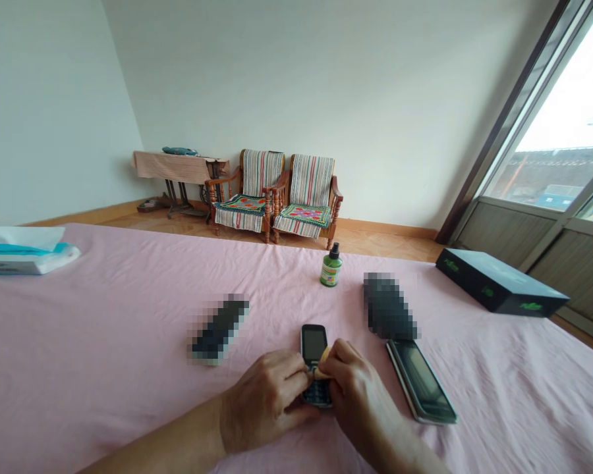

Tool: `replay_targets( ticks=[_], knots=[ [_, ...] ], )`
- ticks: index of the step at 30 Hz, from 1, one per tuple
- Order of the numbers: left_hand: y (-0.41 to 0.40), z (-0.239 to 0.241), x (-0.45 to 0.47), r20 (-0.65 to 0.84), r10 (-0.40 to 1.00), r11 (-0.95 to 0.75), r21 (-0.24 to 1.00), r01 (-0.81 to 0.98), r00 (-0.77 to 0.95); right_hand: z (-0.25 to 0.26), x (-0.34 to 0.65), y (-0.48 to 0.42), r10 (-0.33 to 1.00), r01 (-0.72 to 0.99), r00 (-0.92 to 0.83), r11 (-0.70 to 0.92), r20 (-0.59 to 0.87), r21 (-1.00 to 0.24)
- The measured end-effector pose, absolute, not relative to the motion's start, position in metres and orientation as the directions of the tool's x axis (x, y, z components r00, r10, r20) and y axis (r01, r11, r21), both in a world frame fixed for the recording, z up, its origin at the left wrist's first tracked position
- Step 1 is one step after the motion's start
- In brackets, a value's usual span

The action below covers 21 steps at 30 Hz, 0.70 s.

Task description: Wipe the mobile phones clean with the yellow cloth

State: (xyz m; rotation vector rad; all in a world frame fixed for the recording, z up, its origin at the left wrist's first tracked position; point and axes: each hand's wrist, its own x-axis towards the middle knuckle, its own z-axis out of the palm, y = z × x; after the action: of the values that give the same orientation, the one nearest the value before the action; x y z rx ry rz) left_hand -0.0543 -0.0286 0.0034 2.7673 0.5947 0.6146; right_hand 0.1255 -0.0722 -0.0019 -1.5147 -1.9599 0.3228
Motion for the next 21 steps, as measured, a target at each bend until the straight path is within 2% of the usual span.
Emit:
replay_targets(
  ticks=[6, 8, 11, 16, 21],
  knots=[
    [-0.016, 0.006, -0.055, 0.333, 0.600, -0.770, 0.486, 0.413, 0.727, 0.000, 0.132, -0.077, 0.958, 0.730, -0.095, 0.253, 0.272, -0.635],
    [-0.010, 0.002, -0.055, 0.283, 0.630, -0.737, 0.510, 0.443, 0.723, 0.000, 0.132, -0.075, 0.958, 0.728, -0.101, 0.256, 0.269, -0.636],
    [-0.004, -0.003, -0.054, 0.198, 0.645, -0.708, 0.519, 0.479, 0.738, 0.001, 0.127, -0.074, 0.948, 0.721, -0.125, 0.290, 0.293, -0.629],
    [-0.005, 0.002, -0.052, 0.172, 0.653, -0.701, 0.507, 0.501, 0.738, 0.005, 0.120, -0.073, 0.923, 0.718, -0.188, 0.363, 0.337, -0.593],
    [-0.005, 0.005, -0.051, 0.174, 0.666, -0.688, 0.519, 0.507, 0.725, 0.007, 0.124, -0.073, 0.939, 0.751, -0.135, 0.306, 0.318, -0.585]
  ],
)
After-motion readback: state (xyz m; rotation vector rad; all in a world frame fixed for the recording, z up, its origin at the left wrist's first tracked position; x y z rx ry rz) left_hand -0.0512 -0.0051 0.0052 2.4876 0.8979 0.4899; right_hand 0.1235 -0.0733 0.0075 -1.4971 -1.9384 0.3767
